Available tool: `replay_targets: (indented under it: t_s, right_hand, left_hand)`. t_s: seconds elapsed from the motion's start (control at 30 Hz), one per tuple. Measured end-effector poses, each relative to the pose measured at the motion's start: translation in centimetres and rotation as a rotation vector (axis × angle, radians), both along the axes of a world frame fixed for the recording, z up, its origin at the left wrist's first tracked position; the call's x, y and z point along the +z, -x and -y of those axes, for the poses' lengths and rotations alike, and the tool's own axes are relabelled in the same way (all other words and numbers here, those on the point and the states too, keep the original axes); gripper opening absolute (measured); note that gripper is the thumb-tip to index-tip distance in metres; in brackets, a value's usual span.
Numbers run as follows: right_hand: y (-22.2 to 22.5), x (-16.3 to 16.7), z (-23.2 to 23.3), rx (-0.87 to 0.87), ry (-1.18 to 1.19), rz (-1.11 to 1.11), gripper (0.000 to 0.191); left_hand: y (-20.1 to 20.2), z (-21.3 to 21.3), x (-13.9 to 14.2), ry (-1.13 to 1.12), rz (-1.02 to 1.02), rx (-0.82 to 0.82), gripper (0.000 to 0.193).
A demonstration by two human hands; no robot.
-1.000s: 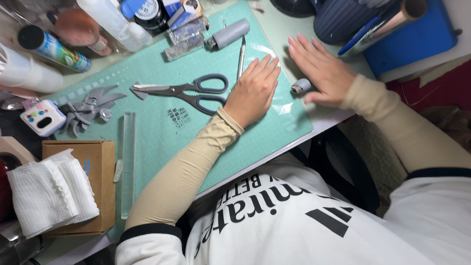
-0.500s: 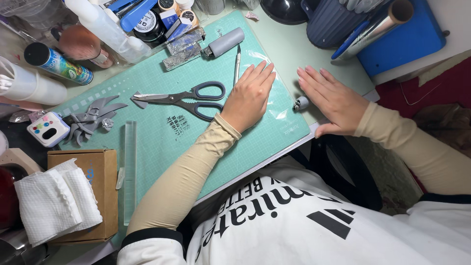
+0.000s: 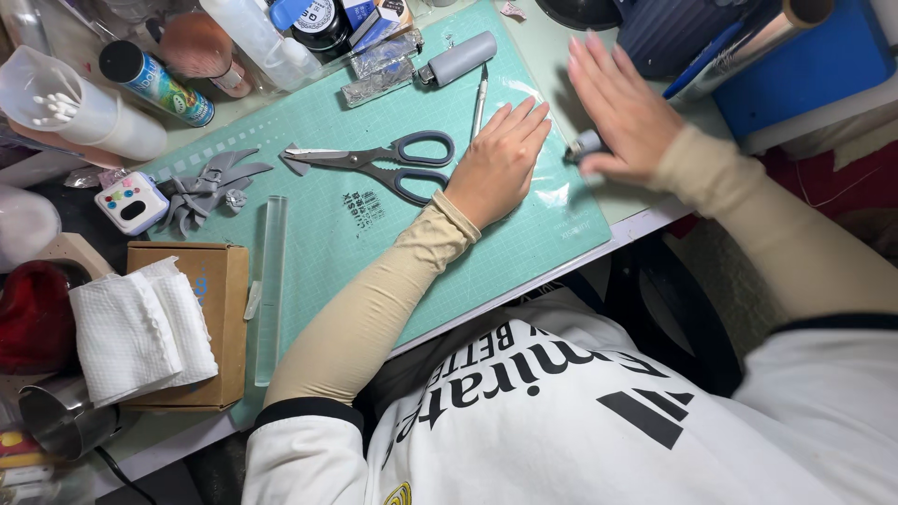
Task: The person rolls a gray cylindrical lighter on a green cutting mat, then uses a metal tool to scrape and adjust the internal mechanism at the top of the lighter. The person repeatedly rolls and manipulates the lighter while working on its mechanism.
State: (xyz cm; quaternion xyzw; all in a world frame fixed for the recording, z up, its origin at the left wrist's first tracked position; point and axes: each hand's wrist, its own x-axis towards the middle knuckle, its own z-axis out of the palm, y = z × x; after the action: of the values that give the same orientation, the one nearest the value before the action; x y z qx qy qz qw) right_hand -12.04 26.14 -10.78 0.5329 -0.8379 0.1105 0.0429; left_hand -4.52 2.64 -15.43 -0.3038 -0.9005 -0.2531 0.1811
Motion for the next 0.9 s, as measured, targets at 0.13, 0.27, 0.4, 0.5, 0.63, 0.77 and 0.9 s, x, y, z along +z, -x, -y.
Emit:
replay_targets:
  t_s: [0.13, 0.27, 0.4, 0.5, 0.63, 0.77, 0.9]
  right_hand:
    - [-5.6, 0.3, -4.3, 0.046, -0.069, 0.037, 0.120]
    - [-6.0, 0.2, -5.7, 0.084, -0.066, 0.079, 0.119]
    - [-1.4, -0.2, -2.6, 0.034, -0.013, 0.177, 0.115]
    - [1.6, -0.2, 0.0, 0.059, 0.036, 0.086, 0.115]
    - [2.4, 0.2, 1.3, 0.020, 0.003, 0.046, 0.117]
    - [-1.7, 0.8, -1.0, 0.024, -0.005, 0.056, 0.117]
    - [-7.1, 1.0, -4.0, -0.044, -0.026, -0.004, 0.095]
  left_hand:
    - [0.1, -0.1, -0.1, 0.026, 0.007, 0.011, 0.044]
    - [0.1, 0.0, -0.1, 0.035, -0.004, 0.006, 0.044]
    - [-0.1, 0.0, 0.2, -0.029, 0.054, 0.000, 0.038]
    - [-0.1, 0.0, 0.5, -0.007, -0.001, 0.010, 0.044]
    - [-0.1, 0.1, 0.6, -0.036, -0.002, 0.003, 0.042]
    - [-0.1, 0.0, 0.4, -0.033, 0.006, 0.002, 0.041]
    - [-0.1, 0.2, 0.6, -0.031, -0.007, -0.003, 0.041]
